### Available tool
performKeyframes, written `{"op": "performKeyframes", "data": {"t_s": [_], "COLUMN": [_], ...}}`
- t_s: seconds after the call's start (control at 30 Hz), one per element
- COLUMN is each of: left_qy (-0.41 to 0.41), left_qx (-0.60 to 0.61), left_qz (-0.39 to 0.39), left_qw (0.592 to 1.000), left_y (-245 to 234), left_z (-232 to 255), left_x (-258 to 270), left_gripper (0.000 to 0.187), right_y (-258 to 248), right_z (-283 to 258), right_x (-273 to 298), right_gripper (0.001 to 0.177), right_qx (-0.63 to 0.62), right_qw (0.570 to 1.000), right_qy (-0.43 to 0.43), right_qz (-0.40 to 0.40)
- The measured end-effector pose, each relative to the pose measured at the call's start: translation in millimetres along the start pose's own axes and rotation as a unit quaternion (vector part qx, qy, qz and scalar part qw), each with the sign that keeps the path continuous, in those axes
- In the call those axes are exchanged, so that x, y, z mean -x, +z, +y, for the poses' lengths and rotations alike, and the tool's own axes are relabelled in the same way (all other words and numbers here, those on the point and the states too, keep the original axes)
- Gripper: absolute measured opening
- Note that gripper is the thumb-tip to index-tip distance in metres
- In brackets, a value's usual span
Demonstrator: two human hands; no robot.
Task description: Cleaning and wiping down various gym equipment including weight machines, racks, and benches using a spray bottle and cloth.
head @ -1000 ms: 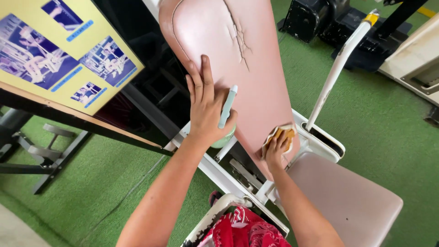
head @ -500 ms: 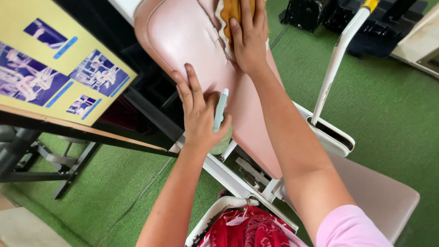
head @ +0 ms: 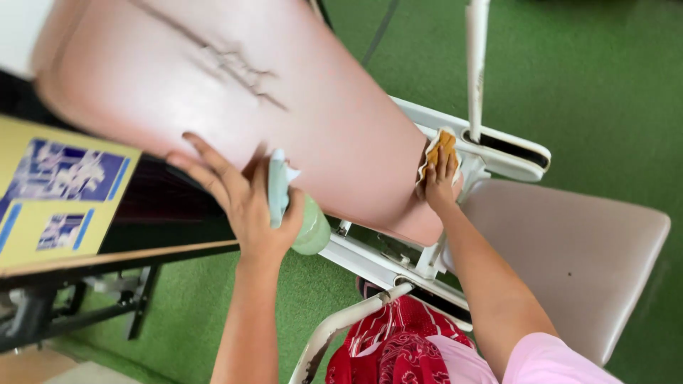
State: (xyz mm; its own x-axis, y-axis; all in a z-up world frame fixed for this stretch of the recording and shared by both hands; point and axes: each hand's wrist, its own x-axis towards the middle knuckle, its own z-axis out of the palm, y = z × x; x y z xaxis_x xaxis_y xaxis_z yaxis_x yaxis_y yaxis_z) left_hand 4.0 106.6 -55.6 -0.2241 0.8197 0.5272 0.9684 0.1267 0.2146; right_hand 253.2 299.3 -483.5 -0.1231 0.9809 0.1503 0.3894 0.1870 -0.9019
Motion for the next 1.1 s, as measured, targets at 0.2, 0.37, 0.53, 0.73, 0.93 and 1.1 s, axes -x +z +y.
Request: {"op": "performKeyframes", "data": {"t_s": [0.2,0.37,0.53,0.73,0.93,1.1], "left_qy": [0.006,0.048,0.070,0.056,0.079,0.128], "left_qx": [-0.038,-0.041,-0.031,-0.072,-0.100,-0.133], "left_qz": [-0.104,-0.261,-0.284,-0.315,-0.290,-0.243], "left_qw": [0.994,0.963,0.956,0.945,0.948,0.952], "left_y": [51.5,92.5,102.2,106.8,106.0,109.6], "left_z": [21.7,31.3,15.8,11.4,12.1,10.4], "left_x": [34.8,73.6,82.7,88.7,94.4,91.2], "left_gripper": [0.033,0.039,0.052,0.047,0.041,0.040], "right_y": [50.7,53.2,-25.1,-11.9,-18.1,-1.2], "right_z": [33.0,-124.5,-253.2,-102.9,27.1,90.0], "right_x": [25.7,21.4,2.0,-6.3,9.4,43.4], "right_gripper": [0.062,0.054,0.050,0.046,0.042,0.046], "right_qx": [0.268,0.154,-0.041,-0.005,0.011,-0.071], "right_qw": [0.926,0.983,0.985,0.999,0.992,0.945], "right_qy": [0.253,-0.096,-0.117,-0.026,0.125,0.309], "right_qz": [-0.082,0.003,-0.121,-0.025,0.004,0.075]}}
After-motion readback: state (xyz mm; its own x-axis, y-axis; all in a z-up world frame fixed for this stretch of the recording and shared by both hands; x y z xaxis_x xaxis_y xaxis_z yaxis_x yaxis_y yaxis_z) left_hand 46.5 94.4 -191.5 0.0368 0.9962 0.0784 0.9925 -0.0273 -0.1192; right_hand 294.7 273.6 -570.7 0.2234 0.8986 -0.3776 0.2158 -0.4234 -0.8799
